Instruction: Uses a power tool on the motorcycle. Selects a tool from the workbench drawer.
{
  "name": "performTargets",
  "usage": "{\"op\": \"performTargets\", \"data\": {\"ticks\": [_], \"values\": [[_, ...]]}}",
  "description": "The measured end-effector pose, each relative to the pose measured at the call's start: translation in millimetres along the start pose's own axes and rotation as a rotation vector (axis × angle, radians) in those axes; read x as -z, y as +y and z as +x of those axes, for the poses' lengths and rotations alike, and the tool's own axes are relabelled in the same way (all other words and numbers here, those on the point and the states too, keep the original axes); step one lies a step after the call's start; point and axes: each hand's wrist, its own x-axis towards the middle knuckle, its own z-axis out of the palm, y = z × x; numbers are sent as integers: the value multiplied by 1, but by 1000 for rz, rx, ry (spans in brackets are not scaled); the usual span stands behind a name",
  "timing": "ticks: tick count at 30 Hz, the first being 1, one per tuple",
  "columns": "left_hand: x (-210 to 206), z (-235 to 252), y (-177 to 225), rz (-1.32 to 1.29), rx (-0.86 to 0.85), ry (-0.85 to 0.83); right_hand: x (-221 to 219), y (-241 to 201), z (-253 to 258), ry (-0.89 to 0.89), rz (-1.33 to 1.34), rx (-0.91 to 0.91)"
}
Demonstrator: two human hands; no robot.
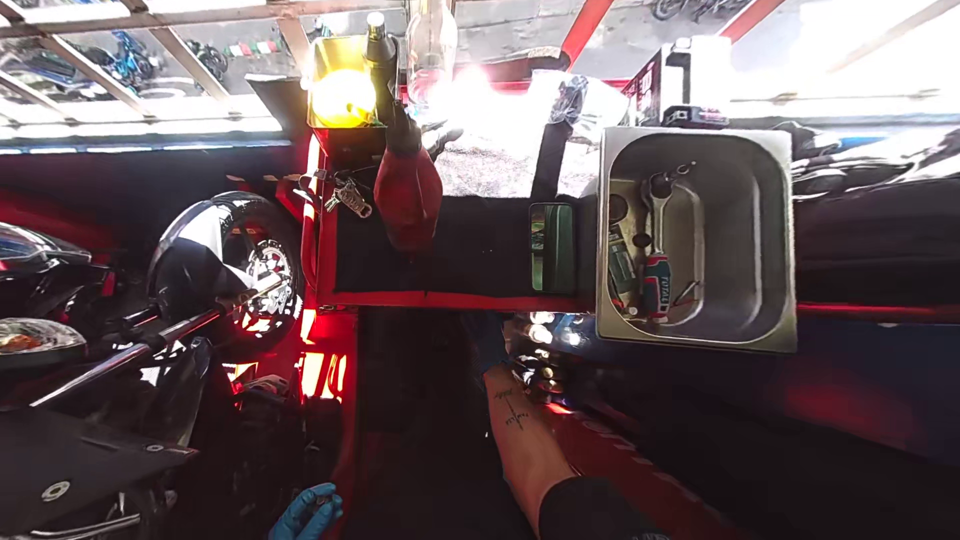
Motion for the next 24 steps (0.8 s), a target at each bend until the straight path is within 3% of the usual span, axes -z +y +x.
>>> {"op": "performTargets", "data": {"ticks": [7,14,19,22,24], "values": [[13,-8,-8,90,90,40,-14,17,-7,175,-71,30],[16,23,-29,160,67,-10,48,49,-89,206,-49,-52],[-10,122,-76,644,-188,-164,94,70,-138,248,-43,-151],[-45,172,-93,1027,-325,-368,117,81,-159,249,-64,-164],[-69,190,-101,1180,-317,-518,125,81,-175,240,-106,-212]]}}
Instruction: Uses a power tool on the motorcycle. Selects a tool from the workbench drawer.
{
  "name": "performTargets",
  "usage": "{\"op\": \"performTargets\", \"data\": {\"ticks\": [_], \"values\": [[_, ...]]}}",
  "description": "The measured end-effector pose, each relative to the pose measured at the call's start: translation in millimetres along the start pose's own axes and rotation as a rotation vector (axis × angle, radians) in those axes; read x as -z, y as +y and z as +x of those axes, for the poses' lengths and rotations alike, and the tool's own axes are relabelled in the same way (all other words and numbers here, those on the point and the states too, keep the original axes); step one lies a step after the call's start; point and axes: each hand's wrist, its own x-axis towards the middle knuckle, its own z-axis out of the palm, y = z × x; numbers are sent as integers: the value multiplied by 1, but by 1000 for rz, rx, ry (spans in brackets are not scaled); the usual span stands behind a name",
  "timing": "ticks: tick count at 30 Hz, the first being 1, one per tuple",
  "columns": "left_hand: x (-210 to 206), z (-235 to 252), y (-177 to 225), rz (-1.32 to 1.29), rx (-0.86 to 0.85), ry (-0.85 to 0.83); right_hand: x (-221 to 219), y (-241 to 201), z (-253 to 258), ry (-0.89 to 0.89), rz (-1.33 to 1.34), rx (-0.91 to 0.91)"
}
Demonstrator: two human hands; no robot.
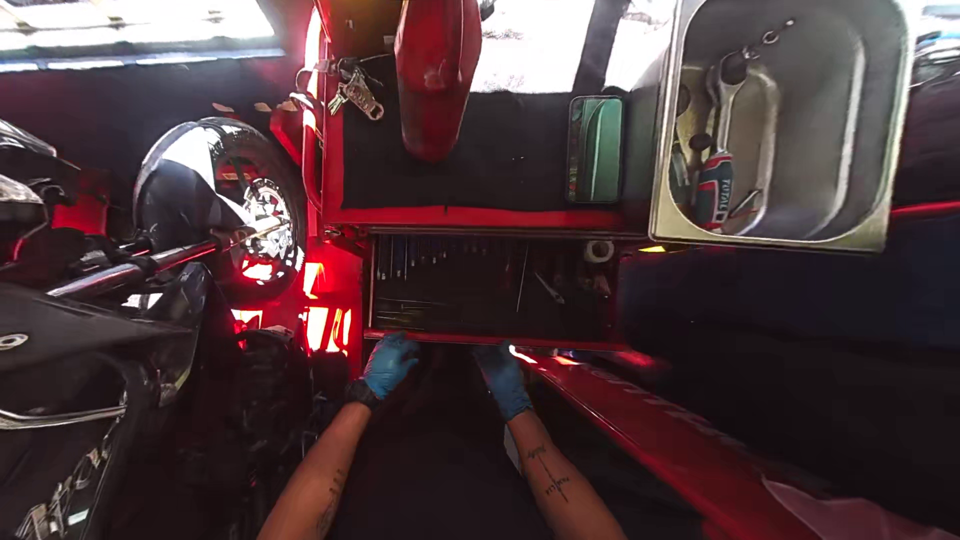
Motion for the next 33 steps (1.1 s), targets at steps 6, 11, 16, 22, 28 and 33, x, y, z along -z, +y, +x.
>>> {"op": "performTargets", "data": {"ticks": [6,11,16,22,28,33], "values": [[-37,11,3,95,13,-141,-46,-10,-49,-248,-803,15],[-51,-1,2,81,46,-105,-185,10,-7,-231,-1456,475],[-49,-12,1,50,63,-127,-278,20,-3,-179,-1906,409],[-51,-13,2,8,107,-123,-272,7,12,-247,-1773,342],[-44,-12,2,-84,120,-111,-122,-23,-51,-929,-676,-109],[-26,-17,3,-216,144,-32,-129,-54,-75,-1041,-695,-122]]}}
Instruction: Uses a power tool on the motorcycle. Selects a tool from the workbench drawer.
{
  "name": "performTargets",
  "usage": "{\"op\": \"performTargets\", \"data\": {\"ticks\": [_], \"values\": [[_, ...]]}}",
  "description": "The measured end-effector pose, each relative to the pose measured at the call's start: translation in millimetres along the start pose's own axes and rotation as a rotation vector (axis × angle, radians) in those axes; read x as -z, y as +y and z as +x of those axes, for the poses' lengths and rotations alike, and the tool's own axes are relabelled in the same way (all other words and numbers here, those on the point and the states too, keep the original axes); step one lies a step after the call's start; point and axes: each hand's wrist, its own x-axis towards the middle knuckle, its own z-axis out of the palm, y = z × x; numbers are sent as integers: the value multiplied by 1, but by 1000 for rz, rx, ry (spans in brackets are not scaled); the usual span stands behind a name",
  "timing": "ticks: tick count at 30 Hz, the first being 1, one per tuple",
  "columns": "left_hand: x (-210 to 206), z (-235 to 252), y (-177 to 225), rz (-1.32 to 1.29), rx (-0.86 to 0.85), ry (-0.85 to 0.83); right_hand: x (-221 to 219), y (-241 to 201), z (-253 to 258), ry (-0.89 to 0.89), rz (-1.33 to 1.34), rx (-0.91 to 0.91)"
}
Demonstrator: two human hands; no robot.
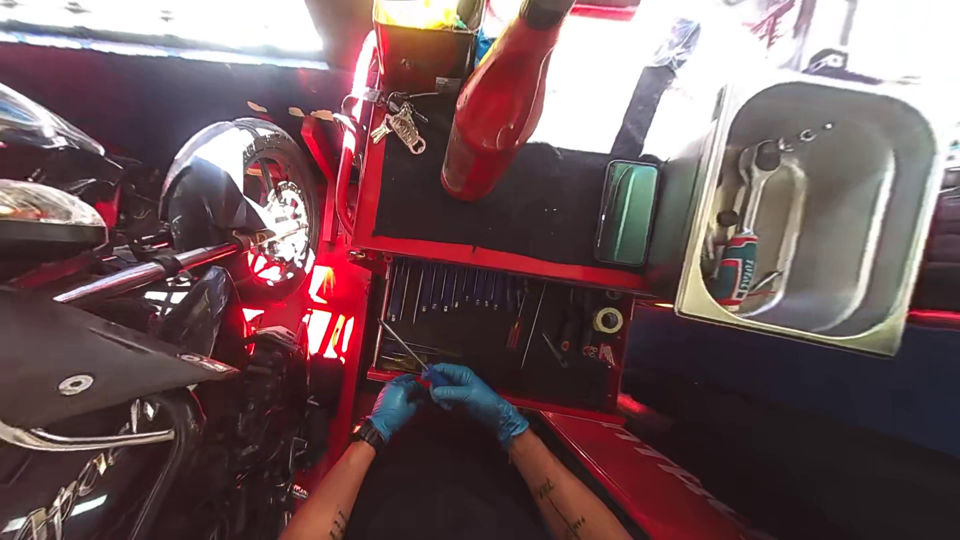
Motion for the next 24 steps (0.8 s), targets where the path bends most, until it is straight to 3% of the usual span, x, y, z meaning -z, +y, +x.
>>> {"op": "performTargets", "data": {"ticks": [5,9,11,16,21,24], "values": [[97,3,73,-193,-189,645,15,-76,-39,-121,-13,109],[203,42,150,-27,-219,899,39,-111,-55,-104,-14,146],[244,64,175,121,-133,872,48,-124,-55,-117,-34,132],[303,99,227,322,205,498,63,-157,-40,-170,-168,45],[304,107,224,341,200,492,76,-189,-25,-229,-279,-43],[297,86,215,235,186,563,79,-202,-16,-261,-323,-77]]}}
